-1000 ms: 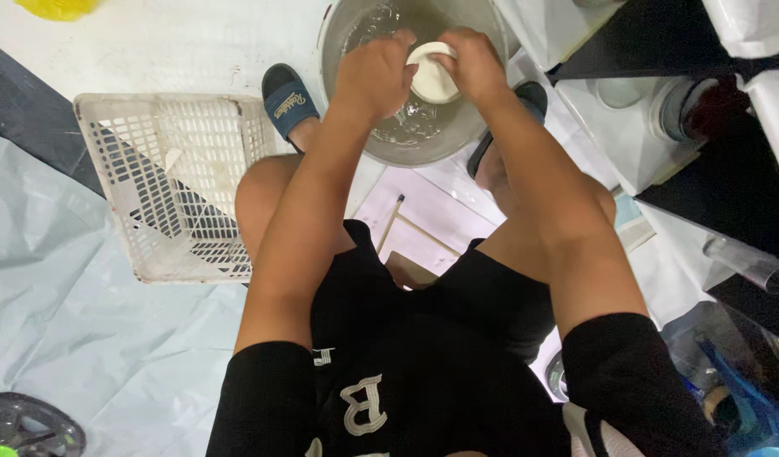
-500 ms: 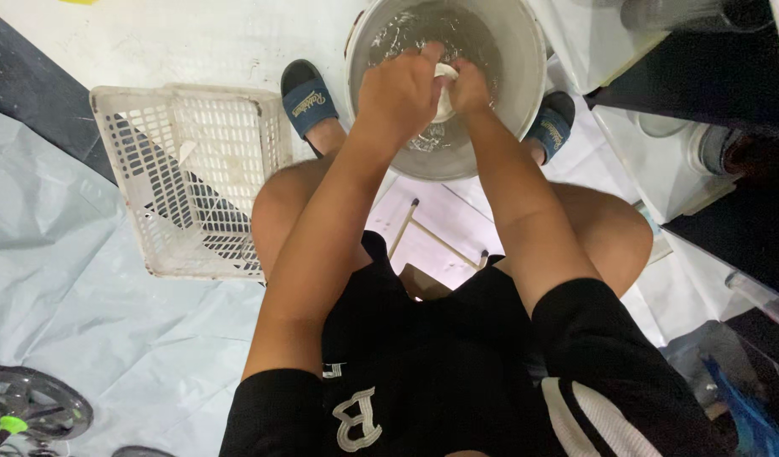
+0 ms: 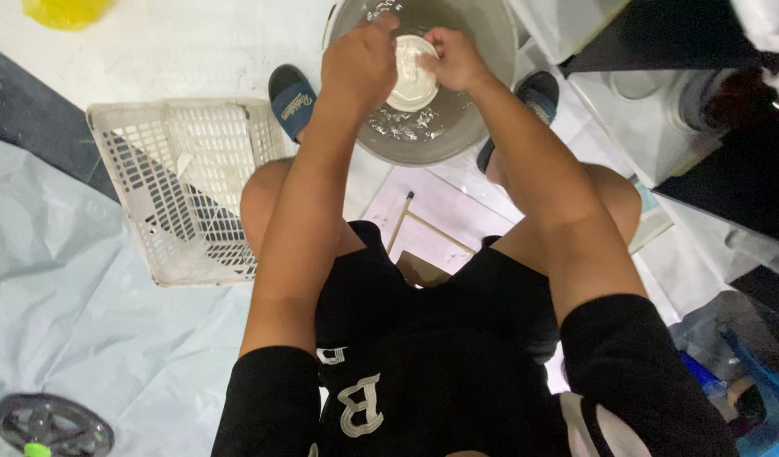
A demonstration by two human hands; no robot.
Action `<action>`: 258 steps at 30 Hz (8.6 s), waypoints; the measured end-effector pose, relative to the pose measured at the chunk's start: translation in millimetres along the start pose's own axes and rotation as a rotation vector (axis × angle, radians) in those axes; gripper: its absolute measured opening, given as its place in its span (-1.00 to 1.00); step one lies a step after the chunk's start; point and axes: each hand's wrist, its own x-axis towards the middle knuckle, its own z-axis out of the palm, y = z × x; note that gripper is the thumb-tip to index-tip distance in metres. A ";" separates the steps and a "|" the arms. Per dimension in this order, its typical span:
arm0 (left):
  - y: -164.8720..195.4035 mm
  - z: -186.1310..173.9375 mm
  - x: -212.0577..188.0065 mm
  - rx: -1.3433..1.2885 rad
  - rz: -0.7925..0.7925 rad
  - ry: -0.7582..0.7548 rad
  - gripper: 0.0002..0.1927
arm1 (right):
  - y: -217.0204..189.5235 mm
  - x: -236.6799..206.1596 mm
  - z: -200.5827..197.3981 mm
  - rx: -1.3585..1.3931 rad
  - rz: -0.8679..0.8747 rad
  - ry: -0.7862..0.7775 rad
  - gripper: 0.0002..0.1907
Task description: The person washes a glass, a bowl, and a small white dish by hand in a bucket of water. They scrub each item, rinse it, and place it into a white plastic basket on the floor.
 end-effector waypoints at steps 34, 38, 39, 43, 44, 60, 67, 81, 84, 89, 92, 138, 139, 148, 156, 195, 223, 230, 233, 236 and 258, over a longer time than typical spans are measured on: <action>66.4 14.2 -6.9 -0.483 -0.040 0.197 -0.77 | -7.8 -50.3 -50.4 0.055 -0.095 0.140 -0.78; 72.0 12.2 -11.7 -0.528 -0.367 -0.050 -0.76 | -4.5 -51.2 -38.1 -0.239 -0.184 0.303 -0.75; 70.1 12.0 -11.0 -0.509 -0.313 -0.054 -0.77 | -4.3 -52.4 -39.1 -0.217 -0.083 0.267 -0.73; 54.7 11.0 -4.2 -0.648 -0.221 -0.153 -0.66 | -1.8 -53.2 -53.6 0.017 -0.098 0.091 -0.65; 51.8 10.8 -4.5 -0.738 -0.231 -0.202 -0.58 | -1.3 -57.6 -59.9 0.056 -0.091 0.016 -0.60; 52.0 13.0 -7.4 -0.371 -0.039 0.022 -0.68 | 8.3 -42.1 -62.2 -0.057 -0.148 0.039 -0.71; 35.4 20.1 -10.9 -0.387 -0.011 -0.080 -0.52 | 8.3 -45.7 -67.3 -0.231 -0.310 0.123 -0.66; 41.9 16.6 -15.9 0.029 0.005 -0.198 -0.51 | 13.2 -54.4 -52.6 -0.668 -0.445 0.211 -0.54; 38.6 17.5 -12.3 0.069 -0.009 -0.190 -0.56 | 17.3 -48.6 -38.8 -0.749 -0.405 0.233 -0.62; 33.1 22.1 -4.7 0.059 0.014 -0.041 -0.64 | 18.0 -20.3 -22.5 -0.587 -0.102 0.069 -0.72; 28.9 23.0 -2.3 0.027 -0.034 -0.111 -0.62 | 16.7 1.9 -8.3 -0.606 0.033 0.108 -0.75; 37.3 43.5 -4.4 -0.418 -0.317 -0.017 -0.80 | -3.1 -46.4 -34.1 0.120 0.167 0.083 -0.70; 37.7 44.4 -3.2 -0.395 -0.289 0.004 -0.80 | 0.0 -45.6 -33.2 0.087 0.186 0.138 -0.70; 24.9 43.9 -7.8 -0.583 -0.021 -0.027 -0.39 | 7.4 -49.7 -48.3 -0.001 -0.374 -0.019 -0.51; 44.2 19.0 -14.9 -0.563 -0.227 -0.103 -0.41 | -6.5 -46.7 -36.6 -0.067 -0.174 0.168 -0.67; 11.1 25.4 -2.0 0.000 -0.002 -0.021 -0.63 | 17.5 32.8 34.8 -0.823 0.269 -0.055 -0.57; 19.5 3.5 -9.8 -0.494 -0.431 -0.251 -0.51 | -1.4 -55.2 -16.8 0.142 0.209 0.088 -0.70; 26.4 20.3 -11.1 -0.743 -0.046 -0.011 -0.48 | 3.4 -44.8 -34.2 0.238 0.068 0.025 -0.47; 24.8 28.2 -5.7 -0.699 -0.116 -0.010 -0.50 | -1.7 -40.6 -35.9 0.179 0.153 0.095 -0.51; 28.9 39.3 -3.3 -0.784 -0.195 0.005 -0.58 | 1.6 -39.1 -35.2 0.112 0.198 0.138 -0.63; 46.8 18.7 -17.2 -0.513 -0.292 -0.114 -0.70 | 15.9 -43.1 -20.8 -0.404 -0.258 0.287 -0.79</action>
